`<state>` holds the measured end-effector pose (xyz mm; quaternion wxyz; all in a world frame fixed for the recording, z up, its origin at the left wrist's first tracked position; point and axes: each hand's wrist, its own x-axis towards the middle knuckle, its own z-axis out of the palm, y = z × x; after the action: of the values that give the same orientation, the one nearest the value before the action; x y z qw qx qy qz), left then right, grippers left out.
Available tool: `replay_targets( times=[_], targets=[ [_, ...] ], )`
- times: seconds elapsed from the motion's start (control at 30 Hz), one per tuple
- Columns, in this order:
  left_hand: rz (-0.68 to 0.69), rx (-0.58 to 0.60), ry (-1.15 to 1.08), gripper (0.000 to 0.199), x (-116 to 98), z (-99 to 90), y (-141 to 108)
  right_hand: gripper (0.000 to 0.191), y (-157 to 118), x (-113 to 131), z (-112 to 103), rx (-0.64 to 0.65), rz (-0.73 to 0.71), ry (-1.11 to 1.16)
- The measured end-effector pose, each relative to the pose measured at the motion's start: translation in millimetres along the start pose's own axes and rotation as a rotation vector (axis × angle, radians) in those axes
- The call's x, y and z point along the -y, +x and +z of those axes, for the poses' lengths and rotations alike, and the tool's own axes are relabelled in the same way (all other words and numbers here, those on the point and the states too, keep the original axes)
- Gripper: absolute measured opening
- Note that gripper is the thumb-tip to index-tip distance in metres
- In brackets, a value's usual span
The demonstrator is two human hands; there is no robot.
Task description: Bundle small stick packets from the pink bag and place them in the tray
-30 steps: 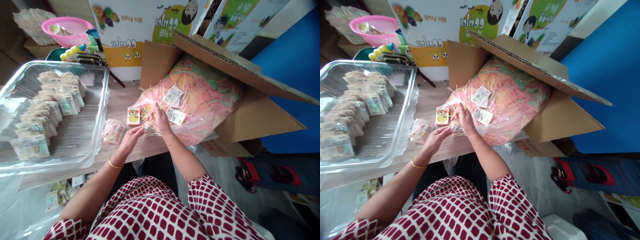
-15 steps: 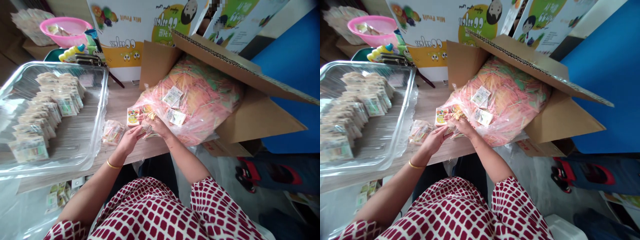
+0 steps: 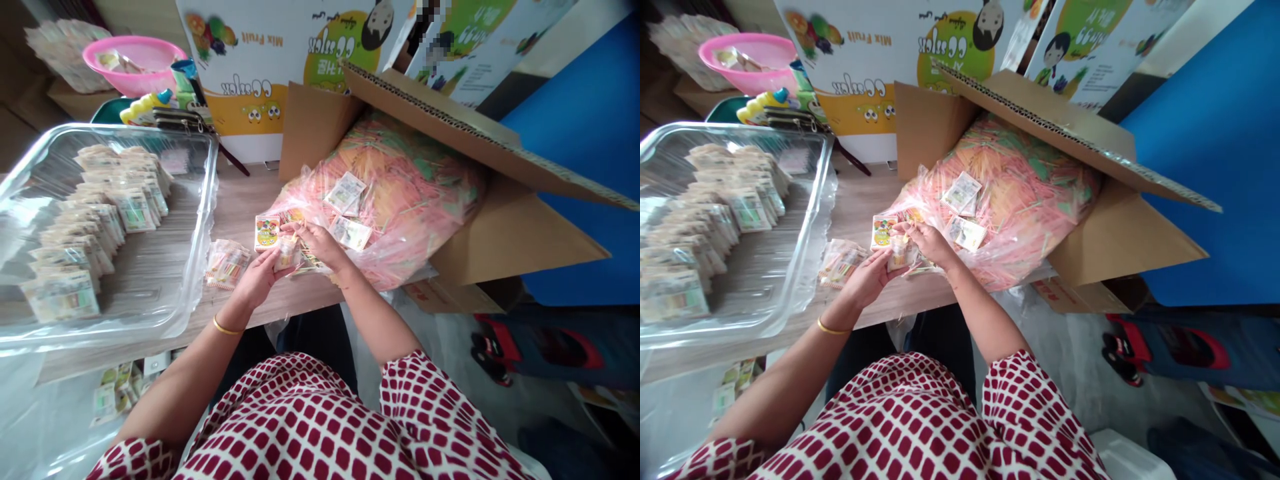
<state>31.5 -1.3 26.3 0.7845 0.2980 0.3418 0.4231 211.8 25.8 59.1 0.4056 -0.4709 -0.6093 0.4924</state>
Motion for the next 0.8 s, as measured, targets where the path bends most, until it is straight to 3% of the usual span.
replay_targets(
  times=[0.1, 0.27, 0.33, 0.4, 0.53, 0.67, 0.8],
  targets=[
    [0.016, 0.039, 0.015, 0.034, -1.2, 0.3, -2.8, 0.051, -0.2, 1.3, 1.6, -0.043, -0.026, -0.075],
    [-0.018, -0.028, 0.118, 0.034, 1.6, -10.2, -5.1, 0.041, 1.3, 7.1, -6.7, -0.386, -0.058, -0.339],
    [-0.033, -0.055, 0.132, 0.035, 2.6, -14.8, -5.8, 0.047, -1.6, 13.4, -7.9, -0.418, -0.122, -0.494],
    [-0.032, -0.030, 0.123, 0.037, 3.1, -17.0, -7.3, 0.048, -6.6, 19.4, -5.0, -0.302, -0.127, -0.517],
    [-0.050, 0.053, 0.066, 0.037, 2.5, -15.1, -13.4, 0.036, -13.7, 21.4, 4.3, 0.101, 0.015, -0.361],
    [-0.049, 0.096, 0.015, 0.035, -1.8, -13.8, -21.6, 0.039, -12.3, 15.0, 5.8, 0.042, 0.068, -0.148],
    [-0.054, 0.110, 0.029, 0.034, -5.9, -16.7, -25.1, 0.027, -11.4, 10.5, 6.9, 0.155, 0.157, -0.076]
  ],
)
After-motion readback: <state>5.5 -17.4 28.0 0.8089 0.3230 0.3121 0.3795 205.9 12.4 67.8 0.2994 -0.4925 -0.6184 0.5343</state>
